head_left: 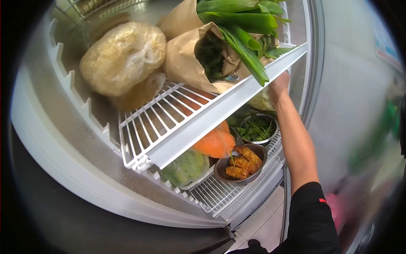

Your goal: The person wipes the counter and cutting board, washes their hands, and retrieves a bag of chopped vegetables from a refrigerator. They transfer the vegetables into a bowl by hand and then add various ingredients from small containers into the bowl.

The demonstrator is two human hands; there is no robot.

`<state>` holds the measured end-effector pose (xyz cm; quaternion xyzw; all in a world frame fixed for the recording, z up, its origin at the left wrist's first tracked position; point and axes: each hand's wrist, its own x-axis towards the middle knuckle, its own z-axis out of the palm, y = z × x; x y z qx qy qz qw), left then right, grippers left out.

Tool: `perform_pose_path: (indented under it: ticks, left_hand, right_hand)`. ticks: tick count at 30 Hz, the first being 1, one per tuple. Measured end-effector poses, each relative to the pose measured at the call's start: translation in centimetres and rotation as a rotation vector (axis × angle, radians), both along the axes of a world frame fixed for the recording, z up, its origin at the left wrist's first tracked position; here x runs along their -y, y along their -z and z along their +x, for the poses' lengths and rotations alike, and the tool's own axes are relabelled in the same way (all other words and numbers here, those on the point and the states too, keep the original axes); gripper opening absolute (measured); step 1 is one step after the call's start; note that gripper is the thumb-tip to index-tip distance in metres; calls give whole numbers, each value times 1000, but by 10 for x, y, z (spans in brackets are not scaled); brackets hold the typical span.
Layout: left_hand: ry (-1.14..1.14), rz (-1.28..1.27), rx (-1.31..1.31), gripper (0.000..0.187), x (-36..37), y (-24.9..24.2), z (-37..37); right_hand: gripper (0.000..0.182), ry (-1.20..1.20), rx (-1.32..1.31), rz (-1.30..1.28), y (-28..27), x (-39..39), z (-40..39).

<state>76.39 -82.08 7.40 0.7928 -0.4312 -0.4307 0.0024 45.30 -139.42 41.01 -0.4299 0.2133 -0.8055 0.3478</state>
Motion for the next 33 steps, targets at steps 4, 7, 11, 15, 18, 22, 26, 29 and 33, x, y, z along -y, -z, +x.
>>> perform_pose_path:
  ticks: [4,7,11,15,18,22,26,29,33]
  left_hand:
    - [32,-3,-3,76,-10,3,0]
    - [87,-6,-9,76,-23,5,0]
    - [175,-18,-38,76,-56,12,3]
    - [289,-16,-87,77,-105,30,6]
    - [398,0,-133,77,-140,39,0]
    - [650,34,-175,77,-153,40,-23]
    - [980,-87,-244,77,-119,55,-88]
    - [1061,-490,-825,55,-81,77,-166]
    - [1196,-434,-924,41,-67,-50,-301]
  right_hand:
    - [19,151,-57,56,-4,-70,-18]
    - [17,261,-71,-29,-16,-147,-18]
    - [15,387,-7,-148,-19,-237,-20]
    - [17,359,134,-257,-16,-362,-13]
    - [20,376,138,-268,-5,-466,-22]
    - [26,522,-101,-95,16,-613,-61]
    - [31,356,-56,159,30,-744,-84]
    - [25,363,-141,262,48,-837,-88]
    - [20,494,-396,265,66,-939,-89]
